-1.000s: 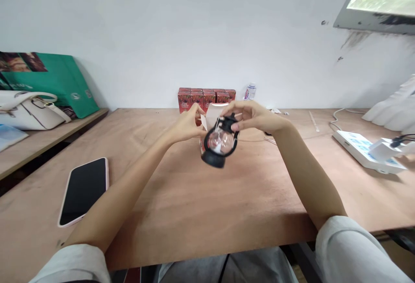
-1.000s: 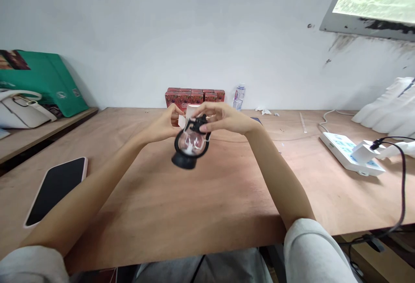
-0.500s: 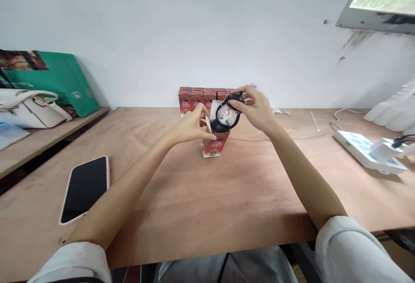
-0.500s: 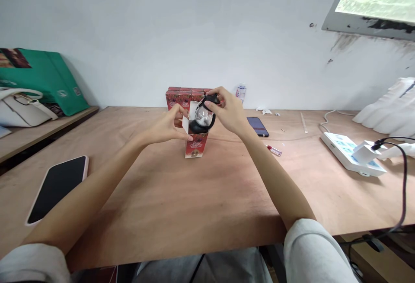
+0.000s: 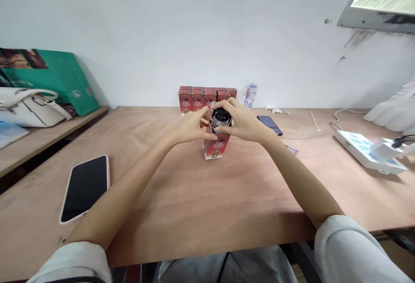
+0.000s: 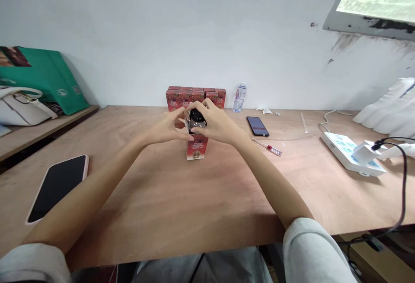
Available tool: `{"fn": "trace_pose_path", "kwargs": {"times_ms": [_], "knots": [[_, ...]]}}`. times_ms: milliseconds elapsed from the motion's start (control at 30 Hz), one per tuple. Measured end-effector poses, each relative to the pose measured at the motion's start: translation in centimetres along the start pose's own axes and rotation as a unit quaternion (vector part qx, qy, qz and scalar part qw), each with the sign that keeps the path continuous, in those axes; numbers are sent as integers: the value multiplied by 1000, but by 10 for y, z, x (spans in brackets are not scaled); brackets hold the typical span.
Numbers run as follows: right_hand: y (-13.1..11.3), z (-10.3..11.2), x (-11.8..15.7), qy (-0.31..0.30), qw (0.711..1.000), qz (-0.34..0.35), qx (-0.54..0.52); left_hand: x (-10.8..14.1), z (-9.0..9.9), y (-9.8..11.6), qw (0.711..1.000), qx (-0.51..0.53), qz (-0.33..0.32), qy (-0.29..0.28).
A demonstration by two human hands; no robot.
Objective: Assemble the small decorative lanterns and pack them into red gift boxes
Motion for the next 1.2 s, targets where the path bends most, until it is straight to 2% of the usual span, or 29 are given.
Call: {"fn": "trace_pose_path", "kwargs": {"times_ms": [100, 367, 600, 700, 833, 933, 1033, 1100, 1200], "knots": [[3, -3, -1, -2, 1000, -3, 7, 0, 0, -2, 1000, 7, -4, -1], [6, -4, -3, -2, 996, -63, 61, -1, -1, -4, 1000, 21, 1, -5], [9, -17, -6, -81, 994, -12, 70, -1, -4, 0, 1000, 17, -4, -16], [10, -18, -7, -86, 996, 0, 37, 0, -5, 1, 999, 25, -13, -29], [19, -7, -7, -65, 997, -6, -36, 0, -5, 1, 999, -2, -21, -50], [35, 5, -7, 1, 992, -27, -126, 1, -7, -2, 995, -69, -26, -67], [58, 7, -7, 68, 980, -86, -163, 1, -14, -6, 986, -144, -26, -82], [71, -3, -6, 51, 970, -141, -192, 2, -22, -10, 985, -149, -21, -90], [78, -29, -4, -40, 933, -193, -300, 2, -31, -15, 992, -92, -26, -82]]}}
Point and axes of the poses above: each hand's wrist, its own x-axis away from the middle knuckle, its own z-axis out of the back of the hand, y = z × x, the point moved 6 cm from there along -x, towards the middle knuckle, and after that the axes turned 4 degrees about -z, right-handed, at the moved point
